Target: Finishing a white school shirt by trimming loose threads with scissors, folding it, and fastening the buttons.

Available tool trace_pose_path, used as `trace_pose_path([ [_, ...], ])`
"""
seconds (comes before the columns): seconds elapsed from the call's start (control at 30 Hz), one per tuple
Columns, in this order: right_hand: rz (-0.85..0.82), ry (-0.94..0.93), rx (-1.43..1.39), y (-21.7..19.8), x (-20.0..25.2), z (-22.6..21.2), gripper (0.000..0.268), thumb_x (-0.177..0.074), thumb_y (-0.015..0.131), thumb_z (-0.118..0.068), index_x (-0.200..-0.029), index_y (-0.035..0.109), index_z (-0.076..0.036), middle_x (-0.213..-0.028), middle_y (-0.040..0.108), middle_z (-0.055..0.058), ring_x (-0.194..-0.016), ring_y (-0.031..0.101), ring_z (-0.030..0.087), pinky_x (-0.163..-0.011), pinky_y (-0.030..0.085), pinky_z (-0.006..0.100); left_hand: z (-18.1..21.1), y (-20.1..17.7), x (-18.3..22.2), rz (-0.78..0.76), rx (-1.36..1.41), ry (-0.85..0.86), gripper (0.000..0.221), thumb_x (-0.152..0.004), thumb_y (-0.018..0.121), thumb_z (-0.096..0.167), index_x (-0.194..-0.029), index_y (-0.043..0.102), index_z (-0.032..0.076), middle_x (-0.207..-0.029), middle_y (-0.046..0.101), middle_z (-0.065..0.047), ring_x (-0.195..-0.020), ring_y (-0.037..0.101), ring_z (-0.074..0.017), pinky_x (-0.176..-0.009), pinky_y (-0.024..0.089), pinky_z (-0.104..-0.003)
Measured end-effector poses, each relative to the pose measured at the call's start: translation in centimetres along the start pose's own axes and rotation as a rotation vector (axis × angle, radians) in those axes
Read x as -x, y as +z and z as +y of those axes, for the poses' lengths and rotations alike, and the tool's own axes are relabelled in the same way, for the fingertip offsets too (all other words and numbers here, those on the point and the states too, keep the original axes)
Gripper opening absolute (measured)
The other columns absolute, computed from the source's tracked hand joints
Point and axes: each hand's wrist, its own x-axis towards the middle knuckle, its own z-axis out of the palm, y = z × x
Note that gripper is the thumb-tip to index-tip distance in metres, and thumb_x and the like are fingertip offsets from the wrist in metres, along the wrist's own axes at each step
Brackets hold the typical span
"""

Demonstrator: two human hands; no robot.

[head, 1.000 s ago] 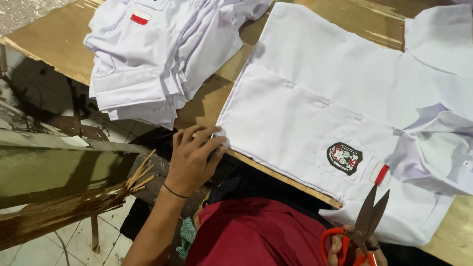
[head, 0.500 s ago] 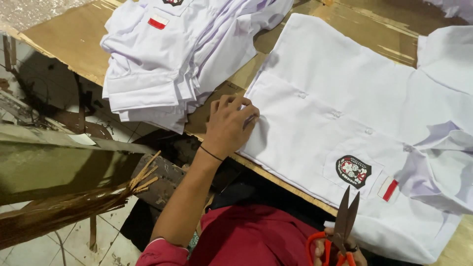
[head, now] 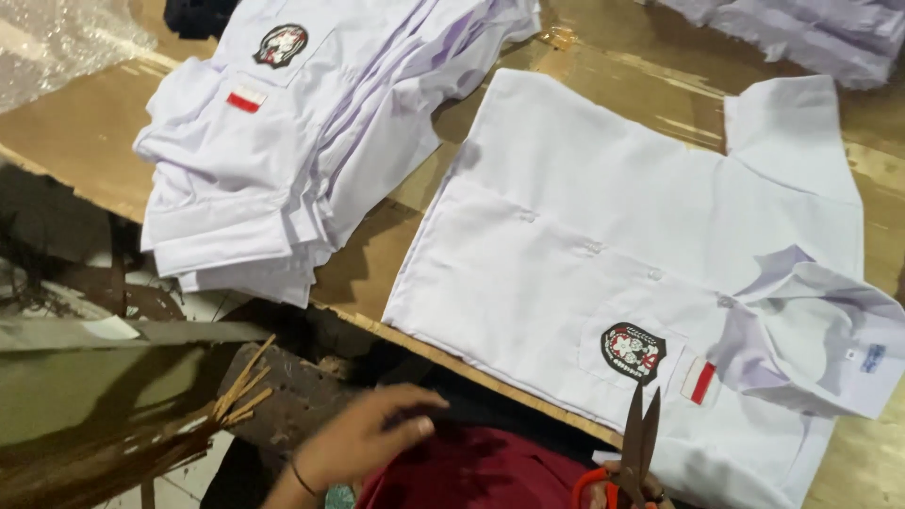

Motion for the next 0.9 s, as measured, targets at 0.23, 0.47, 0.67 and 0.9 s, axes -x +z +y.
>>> trace_pose_path([
  [0.23,-0.276,0.025,-0.194,2.3,-3.2,1.2,0.055,-0.116,0.041,-0.036,-0.16,0.026,-0.008,-0.122,0.056,0.035,-0.11,0.06,0.048,-0.097,0.05,0.051,-8.8,4.5,-0.8,-0.057,-0.269,-0.489,0.084,-0.088,0.057,0.069,-0.159,0.035,0.029,-0.163,0.039,-0.002,-0.151,0.037,-0.0226,-0.123,0.029,-0.037],
  [0.47,-0.106,-0.032,0.066,11.2,-4.9,-3.7,0.072,-0.115,0.057,-0.051,-0.156,0.028,0.001,-0.121,0.058,0.034,-0.107,0.063,0.041,-0.095,0.054,0.045,4.9,0.5,-1.4,-0.461,-0.493,-0.486,0.066,-0.098,0.055,0.053,-0.156,0.04,0.023,-0.14,0.064,-0.01,-0.129,0.062,-0.0275,-0.104,0.049,-0.037],
  [0.67,-0.065,-0.099,0.106,13.5,-4.4,-2.9,0.066,-0.116,0.054,-0.046,-0.155,0.029,0.001,-0.111,0.063,0.033,-0.09,0.064,0.039,-0.081,0.055,0.048,6.6,-2.0,-5.5,0.237,-0.561,0.468,0.055,-0.101,0.059,0.024,-0.151,0.045,0.01,-0.152,0.053,-0.019,-0.142,0.049,-0.0346,-0.116,0.043,-0.05],
  [0.9,1.593,-0.102,1.422,17.5,-3.8,2.9,0.041,-0.075,0.088,0.0,-0.112,0.07,0.002,-0.105,0.076,0.009,-0.087,0.071,0.018,-0.086,0.058,0.029,5.1,-5.3,-9.1,0.311,-1.065,0.07,0.067,-0.102,0.032,0.061,-0.159,0.032,0.026,-0.168,0.026,-0.008,-0.155,0.016,-0.0352,-0.116,0.023,-0.059],
])
